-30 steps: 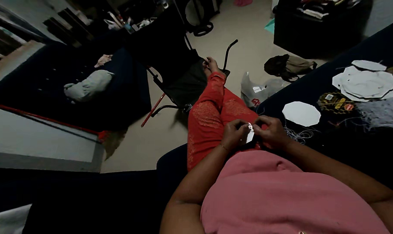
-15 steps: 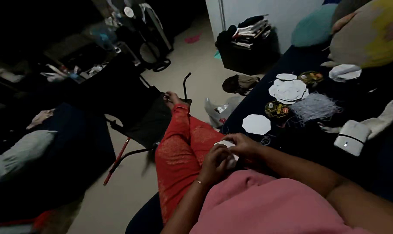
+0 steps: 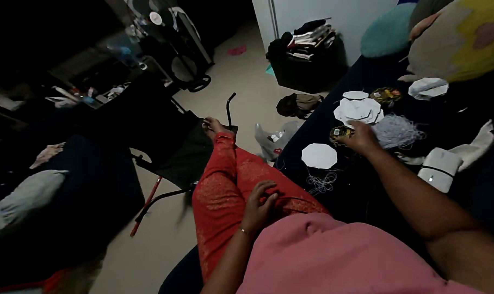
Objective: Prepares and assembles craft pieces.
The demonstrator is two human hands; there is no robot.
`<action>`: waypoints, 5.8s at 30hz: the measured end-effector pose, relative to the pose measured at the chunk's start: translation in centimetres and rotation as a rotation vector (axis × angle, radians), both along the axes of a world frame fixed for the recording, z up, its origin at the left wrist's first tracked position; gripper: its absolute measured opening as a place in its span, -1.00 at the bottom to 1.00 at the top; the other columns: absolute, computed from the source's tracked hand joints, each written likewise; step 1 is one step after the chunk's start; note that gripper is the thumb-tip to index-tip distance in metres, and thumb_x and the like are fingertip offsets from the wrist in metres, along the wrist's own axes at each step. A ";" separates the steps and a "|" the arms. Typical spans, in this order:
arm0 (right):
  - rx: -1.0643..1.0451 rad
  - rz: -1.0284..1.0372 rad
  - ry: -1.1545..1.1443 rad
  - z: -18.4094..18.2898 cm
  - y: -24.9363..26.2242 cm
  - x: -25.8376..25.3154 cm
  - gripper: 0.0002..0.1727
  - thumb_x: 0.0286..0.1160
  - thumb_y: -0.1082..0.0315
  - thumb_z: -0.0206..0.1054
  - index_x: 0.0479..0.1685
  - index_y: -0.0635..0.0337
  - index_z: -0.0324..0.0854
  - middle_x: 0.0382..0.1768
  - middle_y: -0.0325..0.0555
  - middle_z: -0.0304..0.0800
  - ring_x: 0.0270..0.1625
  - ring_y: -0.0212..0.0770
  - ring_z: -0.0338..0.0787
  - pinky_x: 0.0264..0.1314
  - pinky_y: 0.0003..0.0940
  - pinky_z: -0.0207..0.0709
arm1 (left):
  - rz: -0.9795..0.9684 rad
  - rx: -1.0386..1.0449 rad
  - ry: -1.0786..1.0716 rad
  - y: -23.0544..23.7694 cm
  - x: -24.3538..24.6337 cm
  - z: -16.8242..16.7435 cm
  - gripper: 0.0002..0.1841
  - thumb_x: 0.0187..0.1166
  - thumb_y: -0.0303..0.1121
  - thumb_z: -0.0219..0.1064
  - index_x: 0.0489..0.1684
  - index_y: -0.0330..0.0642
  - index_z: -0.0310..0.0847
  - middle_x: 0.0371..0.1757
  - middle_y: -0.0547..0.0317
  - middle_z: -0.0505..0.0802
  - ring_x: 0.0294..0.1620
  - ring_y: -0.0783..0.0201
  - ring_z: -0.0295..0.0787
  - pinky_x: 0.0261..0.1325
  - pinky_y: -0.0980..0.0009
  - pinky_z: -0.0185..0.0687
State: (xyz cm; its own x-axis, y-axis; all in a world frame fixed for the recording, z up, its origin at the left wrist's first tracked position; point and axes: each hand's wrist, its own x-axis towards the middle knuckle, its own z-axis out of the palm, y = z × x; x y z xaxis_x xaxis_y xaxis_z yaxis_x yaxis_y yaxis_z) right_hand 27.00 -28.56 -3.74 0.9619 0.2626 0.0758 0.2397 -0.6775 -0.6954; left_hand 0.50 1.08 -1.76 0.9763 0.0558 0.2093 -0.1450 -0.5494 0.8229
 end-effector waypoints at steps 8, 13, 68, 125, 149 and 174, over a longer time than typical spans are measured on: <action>-0.425 0.351 0.166 -2.2 6.3 -3.6 -0.19 0.15 0.12 0.74 0.42 0.37 0.58 0.56 0.38 0.46 0.67 0.44 0.29 0.55 0.50 0.18 | 0.011 -0.010 0.062 0.3 -0.4 -0.2 -0.69 0.65 -0.43 0.25 0.22 -0.46 0.67 0.34 -0.17 0.74 0.33 0.21 0.72 0.33 0.33 0.67; -0.390 0.338 0.143 -2.5 5.6 -3.2 -0.15 0.07 0.17 0.78 0.48 0.29 0.56 0.54 0.33 0.48 0.69 0.43 0.28 0.55 0.55 0.14 | 0.015 -0.063 0.058 0.3 -0.3 -0.4 -0.70 0.63 -0.46 0.27 0.20 -0.47 0.67 0.33 -0.15 0.74 0.32 0.23 0.73 0.33 0.35 0.69; 0.739 0.585 0.443 1.3 11.7 -13.7 -0.60 0.29 0.53 0.50 0.17 0.25 0.66 -0.06 -0.10 0.88 -0.08 -0.34 0.88 0.06 -0.39 0.79 | 0.227 -0.593 0.119 -0.5 -0.1 1.2 -0.91 0.57 -0.60 0.25 -0.10 -0.40 0.62 -0.26 0.24 0.79 -0.22 0.44 0.75 -0.01 0.43 0.74; 0.540 0.755 0.303 0.7 12.0 -14.4 -0.73 0.50 0.42 0.40 0.12 0.32 0.72 -0.07 -0.09 0.85 -0.07 -0.41 0.80 0.12 -0.41 0.70 | 0.169 -0.303 0.165 -0.3 0.2 1.7 -0.68 0.53 -0.50 0.37 0.18 -0.51 0.63 0.08 -0.07 0.82 0.09 0.35 0.76 0.29 0.37 0.66; 0.671 0.687 0.535 0.5 12.1 -15.5 -0.89 0.58 0.43 0.34 -0.11 0.31 0.63 -0.24 -0.17 0.78 -0.27 -0.35 0.84 -0.13 -0.37 0.83 | 0.266 -0.376 0.190 -0.7 0.3 1.0 -0.81 0.56 -0.49 0.32 -0.03 -0.47 0.67 -0.22 0.09 0.82 -0.17 0.42 0.76 0.07 0.38 0.72; -0.350 0.574 0.269 -1.5 6.0 -6.9 -0.84 0.54 0.34 0.46 -0.10 0.23 0.87 -0.04 0.18 0.86 0.15 0.23 0.79 0.29 0.33 0.52 | 0.510 -0.528 0.101 1.1 -0.4 -0.7 -0.87 0.55 -0.61 0.31 -0.03 -0.45 0.60 -0.18 0.05 0.82 -0.14 0.34 0.80 0.06 0.35 0.76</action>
